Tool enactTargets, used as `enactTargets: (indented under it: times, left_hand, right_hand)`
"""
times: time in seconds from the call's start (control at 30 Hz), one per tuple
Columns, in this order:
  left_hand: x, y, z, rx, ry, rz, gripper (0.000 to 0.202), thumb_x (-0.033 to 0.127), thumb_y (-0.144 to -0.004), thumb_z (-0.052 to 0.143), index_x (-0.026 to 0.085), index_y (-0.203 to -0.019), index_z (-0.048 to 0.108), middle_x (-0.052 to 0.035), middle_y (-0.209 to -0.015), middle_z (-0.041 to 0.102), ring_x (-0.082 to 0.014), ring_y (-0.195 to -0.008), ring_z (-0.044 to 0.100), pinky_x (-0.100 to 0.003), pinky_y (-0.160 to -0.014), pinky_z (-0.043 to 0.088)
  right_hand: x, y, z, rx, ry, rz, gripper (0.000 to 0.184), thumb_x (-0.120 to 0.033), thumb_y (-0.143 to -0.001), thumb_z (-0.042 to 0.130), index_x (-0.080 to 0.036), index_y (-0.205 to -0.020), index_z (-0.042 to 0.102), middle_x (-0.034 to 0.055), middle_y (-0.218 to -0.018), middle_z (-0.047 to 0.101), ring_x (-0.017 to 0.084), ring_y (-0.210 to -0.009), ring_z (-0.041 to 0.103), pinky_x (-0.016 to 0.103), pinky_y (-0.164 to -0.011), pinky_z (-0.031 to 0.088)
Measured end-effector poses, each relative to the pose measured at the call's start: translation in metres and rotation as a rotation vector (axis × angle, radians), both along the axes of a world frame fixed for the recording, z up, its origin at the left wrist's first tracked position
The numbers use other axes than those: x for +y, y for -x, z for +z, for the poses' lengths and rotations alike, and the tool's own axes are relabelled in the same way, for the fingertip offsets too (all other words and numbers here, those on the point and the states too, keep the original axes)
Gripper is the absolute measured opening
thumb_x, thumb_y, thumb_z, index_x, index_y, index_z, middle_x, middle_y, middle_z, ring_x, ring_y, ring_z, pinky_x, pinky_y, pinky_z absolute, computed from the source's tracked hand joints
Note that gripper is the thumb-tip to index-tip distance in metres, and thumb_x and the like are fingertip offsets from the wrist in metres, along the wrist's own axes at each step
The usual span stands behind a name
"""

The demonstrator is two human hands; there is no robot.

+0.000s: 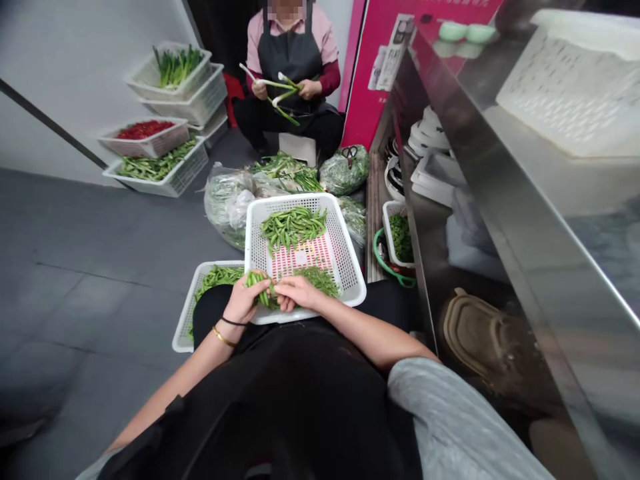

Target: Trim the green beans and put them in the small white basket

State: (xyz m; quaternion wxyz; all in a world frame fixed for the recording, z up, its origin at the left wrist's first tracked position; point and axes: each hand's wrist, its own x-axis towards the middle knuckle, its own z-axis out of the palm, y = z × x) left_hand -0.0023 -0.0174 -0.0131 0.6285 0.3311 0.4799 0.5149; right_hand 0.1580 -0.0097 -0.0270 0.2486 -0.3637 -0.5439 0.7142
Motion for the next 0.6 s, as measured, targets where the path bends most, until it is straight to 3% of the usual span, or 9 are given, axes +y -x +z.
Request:
enactTargets:
  times: [0.13,0.17,0.23,0.33,0.43,0.5,0.6]
  left_hand:
    - [0.002,0.001,0.001,0.089,-0.057,0.103,0.032,0.023,-0.055,0.078,0.015,-0.074,0.053,0.0047,-0.059,0.056,-0.0085,-0.048,0.051,-0.022,-0.052,0.041]
    - [0.002,0.000,0.002,0.119,-0.075,0.095,0.032,0.024,-0.056,0.078,0.015,-0.075,0.053,0.0046,-0.060,0.056,-0.0086,-0.049,0.051,-0.022,-0.053,0.041]
    - [-0.001,-0.001,0.005,0.239,-0.132,0.064,0.032,0.025,-0.057,0.078,0.015,-0.077,0.055,0.0043,-0.063,0.056,-0.0086,-0.052,0.050,-0.022,-0.054,0.041]
    - [-0.008,-0.001,0.013,0.454,-0.259,-0.032,0.026,0.024,-0.060,0.077,0.015,-0.077,0.059,0.0031,-0.066,0.058,-0.0087,-0.057,0.048,-0.021,-0.057,0.039]
    - [-0.012,0.001,0.018,0.403,-0.293,-0.174,0.024,0.023,-0.060,0.076,0.015,-0.076,0.060,0.0017,-0.070,0.061,-0.0101,-0.061,0.053,-0.022,-0.060,0.042]
    - [-0.014,0.003,0.019,0.242,-0.213,-0.267,0.026,0.024,-0.061,0.077,0.015,-0.077,0.060,0.0003,-0.070,0.063,-0.0126,-0.063,0.058,-0.024,-0.062,0.044]
    - [-0.015,0.004,0.020,0.045,-0.065,-0.355,0.028,0.024,-0.060,0.078,0.014,-0.079,0.059,-0.0021,-0.067,0.065,-0.0158,-0.063,0.063,-0.025,-0.061,0.046]
  right_hand:
    - [-0.005,-0.009,0.034,-0.355,-0.781,-0.076,0.021,-0.030,-0.087,0.045,-0.017,-0.072,0.051,0.0029,-0.069,0.057,0.012,-0.067,0.054,0.024,-0.065,0.041]
    - [-0.006,-0.011,0.039,-0.415,-0.900,-0.049,0.020,-0.027,-0.087,0.045,-0.017,-0.071,0.050,0.0031,-0.070,0.057,0.012,-0.068,0.052,0.024,-0.066,0.040]
    - [-0.008,-0.014,0.047,-0.456,-0.989,0.037,0.020,-0.023,-0.085,0.045,-0.017,-0.066,0.049,0.0015,-0.067,0.055,0.011,-0.064,0.049,0.023,-0.064,0.037]
    - [-0.014,-0.014,0.045,-0.343,-0.799,0.116,0.020,-0.020,-0.079,0.047,-0.016,-0.059,0.049,-0.0024,-0.056,0.052,0.008,-0.053,0.046,0.021,-0.057,0.036]
    - [-0.016,-0.014,0.033,-0.044,-0.339,0.120,0.015,-0.021,-0.074,0.047,-0.017,-0.060,0.051,-0.0047,-0.044,0.048,0.009,-0.043,0.048,0.021,-0.049,0.038]
    - [-0.011,-0.019,0.024,0.171,-0.124,-0.008,0.015,-0.026,-0.072,0.048,-0.018,-0.059,0.049,-0.0067,-0.038,0.041,0.011,-0.037,0.047,0.022,-0.042,0.037]
    - [0.004,-0.036,0.020,0.275,-0.087,-0.298,0.019,-0.032,-0.074,0.047,-0.020,-0.060,0.043,-0.0082,-0.038,0.035,0.011,-0.035,0.044,0.021,-0.038,0.035]
